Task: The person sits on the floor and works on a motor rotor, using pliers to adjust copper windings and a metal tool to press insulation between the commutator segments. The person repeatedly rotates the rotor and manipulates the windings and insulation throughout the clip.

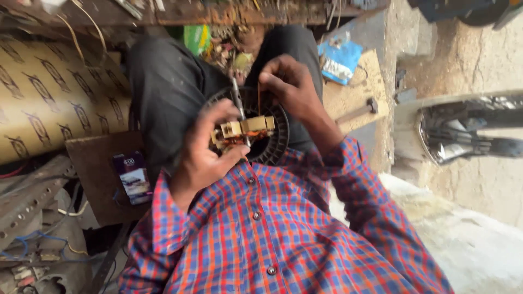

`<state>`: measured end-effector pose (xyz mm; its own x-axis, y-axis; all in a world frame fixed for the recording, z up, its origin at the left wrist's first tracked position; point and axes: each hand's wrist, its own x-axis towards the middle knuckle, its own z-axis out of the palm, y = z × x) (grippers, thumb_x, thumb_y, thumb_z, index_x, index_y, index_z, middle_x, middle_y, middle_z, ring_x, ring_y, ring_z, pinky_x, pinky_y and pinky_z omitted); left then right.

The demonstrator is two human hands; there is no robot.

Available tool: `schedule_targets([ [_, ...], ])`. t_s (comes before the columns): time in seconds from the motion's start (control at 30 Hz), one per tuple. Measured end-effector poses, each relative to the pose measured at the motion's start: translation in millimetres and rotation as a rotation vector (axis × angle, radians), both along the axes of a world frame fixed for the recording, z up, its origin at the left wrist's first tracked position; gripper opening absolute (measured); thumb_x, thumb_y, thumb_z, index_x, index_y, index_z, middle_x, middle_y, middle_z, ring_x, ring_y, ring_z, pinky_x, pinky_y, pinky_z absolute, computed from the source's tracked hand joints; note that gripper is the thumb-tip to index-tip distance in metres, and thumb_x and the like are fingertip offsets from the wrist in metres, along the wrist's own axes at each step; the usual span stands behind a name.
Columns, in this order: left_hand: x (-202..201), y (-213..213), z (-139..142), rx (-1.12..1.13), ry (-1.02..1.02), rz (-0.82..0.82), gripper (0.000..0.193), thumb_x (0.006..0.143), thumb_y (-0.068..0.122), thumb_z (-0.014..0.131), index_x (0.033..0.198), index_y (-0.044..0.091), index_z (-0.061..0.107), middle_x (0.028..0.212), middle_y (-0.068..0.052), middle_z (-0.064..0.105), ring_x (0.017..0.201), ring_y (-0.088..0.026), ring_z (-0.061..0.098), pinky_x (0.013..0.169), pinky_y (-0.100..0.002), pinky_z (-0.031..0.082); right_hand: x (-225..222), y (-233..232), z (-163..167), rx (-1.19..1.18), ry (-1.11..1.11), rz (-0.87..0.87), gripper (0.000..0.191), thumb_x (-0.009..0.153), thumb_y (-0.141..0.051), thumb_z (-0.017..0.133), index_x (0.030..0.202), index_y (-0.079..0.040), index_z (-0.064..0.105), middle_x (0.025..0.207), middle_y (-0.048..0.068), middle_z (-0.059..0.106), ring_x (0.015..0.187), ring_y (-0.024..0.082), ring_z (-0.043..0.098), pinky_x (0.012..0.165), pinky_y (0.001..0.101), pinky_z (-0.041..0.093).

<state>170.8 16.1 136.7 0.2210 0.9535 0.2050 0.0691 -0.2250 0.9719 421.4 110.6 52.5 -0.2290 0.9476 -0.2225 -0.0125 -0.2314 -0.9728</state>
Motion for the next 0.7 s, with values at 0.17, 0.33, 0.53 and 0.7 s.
schedule_targets([
  [0.17,3.8,8.1,-11.5,-0.192,-0.051,0.013,0.056,0.088,0.002,0.083,0.139,0.002,0.058,0.111,-0.009,0.075,0.101,-0.013,0.074,0.092,-0.027,0.062,-8.4,-16.9,16.9,-0.290,0.994,0.052,0.013,0.119,-0.012,0.059,0.113,-0.001,0.057,0.116,0.012,0.066,0.082,0.010,0.069,0.056,0.0172,0.049],
  [0.33,9.4,14.6,-1.4,-0.311,-0.394,-0.006,0.051,0.095,0.003,0.078,0.140,-0.001,0.055,0.118,-0.010,0.071,0.106,-0.012,0.069,0.096,-0.027,0.059,-10.5,-62.8,58.7,0.060,0.343,0.009,0.046,0.114,-0.041,0.046,0.129,0.001,0.058,0.125,0.013,0.064,0.112,0.016,0.066,0.097,0.0305,0.055],
  [0.53,47.1,31.0,0.6,-0.489,-0.438,-0.119,0.054,0.089,0.005,0.078,0.137,0.001,0.054,0.107,-0.009,0.074,0.097,-0.011,0.070,0.085,-0.027,0.061,0.5,-102.8,81.8,-0.016,0.336,-0.288,0.052,0.108,-0.040,0.052,0.130,0.005,0.061,0.120,0.016,0.070,0.107,0.020,0.070,0.095,0.0333,0.058],
  [0.7,92.1,35.9,-5.6,-0.341,-0.326,-0.260,0.056,0.094,0.004,0.077,0.144,0.001,0.051,0.115,-0.010,0.073,0.104,-0.013,0.069,0.093,-0.030,0.058,24.5,-130.8,57.1,-0.035,0.255,-0.567,0.044,0.114,-0.036,0.054,0.115,0.006,0.068,0.085,0.005,0.065,0.063,0.007,0.057,0.053,0.0211,0.043],
])
